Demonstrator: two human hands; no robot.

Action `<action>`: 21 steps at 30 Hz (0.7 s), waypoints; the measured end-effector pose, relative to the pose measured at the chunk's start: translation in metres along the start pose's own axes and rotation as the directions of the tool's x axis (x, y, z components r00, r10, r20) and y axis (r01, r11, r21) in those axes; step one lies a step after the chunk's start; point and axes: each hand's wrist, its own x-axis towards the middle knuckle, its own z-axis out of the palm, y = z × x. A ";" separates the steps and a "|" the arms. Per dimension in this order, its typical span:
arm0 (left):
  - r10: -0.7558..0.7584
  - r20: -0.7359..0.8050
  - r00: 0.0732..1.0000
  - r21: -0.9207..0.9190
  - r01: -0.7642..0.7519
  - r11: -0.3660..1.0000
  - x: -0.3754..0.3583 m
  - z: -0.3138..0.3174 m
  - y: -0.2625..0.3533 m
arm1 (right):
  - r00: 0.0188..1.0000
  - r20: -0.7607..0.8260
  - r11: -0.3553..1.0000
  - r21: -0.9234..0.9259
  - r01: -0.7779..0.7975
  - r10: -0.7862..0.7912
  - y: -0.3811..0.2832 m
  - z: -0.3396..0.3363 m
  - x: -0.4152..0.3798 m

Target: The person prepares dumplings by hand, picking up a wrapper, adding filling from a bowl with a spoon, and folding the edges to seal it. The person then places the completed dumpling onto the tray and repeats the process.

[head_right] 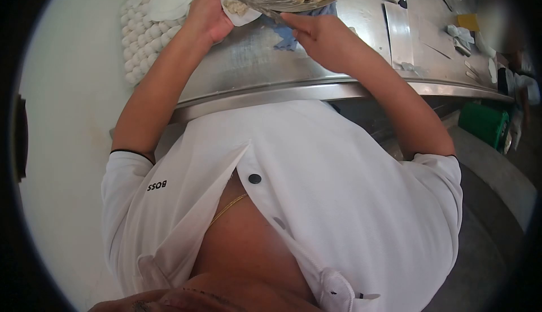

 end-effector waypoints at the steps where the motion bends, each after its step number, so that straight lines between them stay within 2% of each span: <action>1: 0.011 -0.002 1.000 -0.022 -0.011 1.000 -0.002 -0.001 0.000 | 0.998 -0.024 0.992 -0.112 0.053 -0.056 -0.002 0.004 -0.004; 2: 0.016 -0.002 1.000 -0.021 -0.016 1.000 -0.009 0.002 0.002 | 1.000 0.005 0.987 -0.161 -0.016 0.017 -0.012 0.000 -0.009; 3: 0.026 -0.052 0.998 0.008 -0.026 1.000 -0.019 0.006 0.006 | 1.000 0.009 0.987 -0.163 -0.009 0.010 -0.011 -0.001 -0.010; 5: 0.048 -0.102 0.994 0.036 -0.044 0.998 -0.024 0.002 0.013 | 0.991 -0.039 0.986 -0.107 0.127 -0.132 -0.001 -0.003 -0.013; 6: 0.022 -0.028 0.999 0.046 -0.021 0.999 -0.021 -0.007 0.018 | 0.989 -0.037 0.985 -0.109 0.136 -0.140 0.006 -0.002 -0.014; 7: -0.005 0.045 0.999 0.057 0.002 0.998 -0.019 -0.015 0.021 | 0.967 -0.137 0.976 -0.026 0.215 -0.216 0.014 0.000 -0.013; 8: 0.002 0.043 0.999 0.056 -0.005 0.998 -0.017 -0.019 0.020 | 0.930 -0.241 0.953 0.049 0.298 -0.278 0.016 0.001 -0.012; 9: -0.007 0.104 0.995 -0.004 0.008 1.000 -0.015 -0.022 0.019 | 0.928 -0.243 0.952 0.046 0.303 -0.283 0.013 0.002 -0.013; 11: -0.014 0.172 0.985 -0.063 0.025 0.998 -0.014 -0.021 0.017 | 0.913 -0.229 0.941 -0.108 0.320 -0.336 0.003 0.000 -0.018; 12: -0.026 0.219 0.975 -0.060 0.040 0.997 -0.016 -0.019 0.016 | 0.912 -0.234 0.941 -0.112 0.319 -0.336 0.000 0.001 -0.018; 13: -0.038 0.263 0.964 -0.056 0.055 0.997 -0.018 -0.017 0.015 | 0.938 -0.156 0.930 -0.253 0.266 -0.311 -0.002 0.002 -0.016; 14: -0.037 0.266 0.963 -0.055 0.054 0.997 -0.024 -0.011 0.016 | 0.959 -0.081 0.894 -0.391 0.220 -0.272 -0.003 0.003 -0.015; 15: -0.003 0.160 0.987 0.006 0.002 1.000 -0.033 -0.002 0.020 | 0.958 -0.081 0.892 -0.393 0.223 -0.275 -0.001 0.000 -0.014; 16: 0.042 0.051 0.998 0.069 -0.045 0.997 -0.039 0.002 0.024 | 0.961 -0.109 0.959 -0.157 0.237 -0.256 0.004 -0.005 -0.014; 17: 0.047 0.048 0.998 0.065 -0.050 0.997 -0.034 -0.007 0.024 | 0.965 -0.130 0.967 0.089 0.241 -0.228 0.007 -0.008 -0.014; 18: 0.010 0.135 0.991 -0.035 -0.005 0.999 -0.024 -0.019 0.025 | 0.976 -0.146 0.969 0.161 0.185 -0.162 0.000 -0.016 -0.018; 19: -0.017 0.225 0.974 -0.131 0.048 0.990 -0.014 -0.030 0.026 | 0.981 -0.169 0.983 0.141 0.117 -0.092 0.011 -0.021 -0.011; 20: -0.013 0.224 0.974 -0.132 0.044 0.990 -0.011 -0.035 0.027 | 0.976 -0.197 0.995 -0.014 0.095 -0.096 0.011 -0.026 -0.006; 21: -0.002 0.286 0.958 -0.117 0.037 0.992 -0.010 -0.036 0.028 | 0.968 -0.228 0.984 -0.166 0.064 -0.101 0.010 -0.031 -0.002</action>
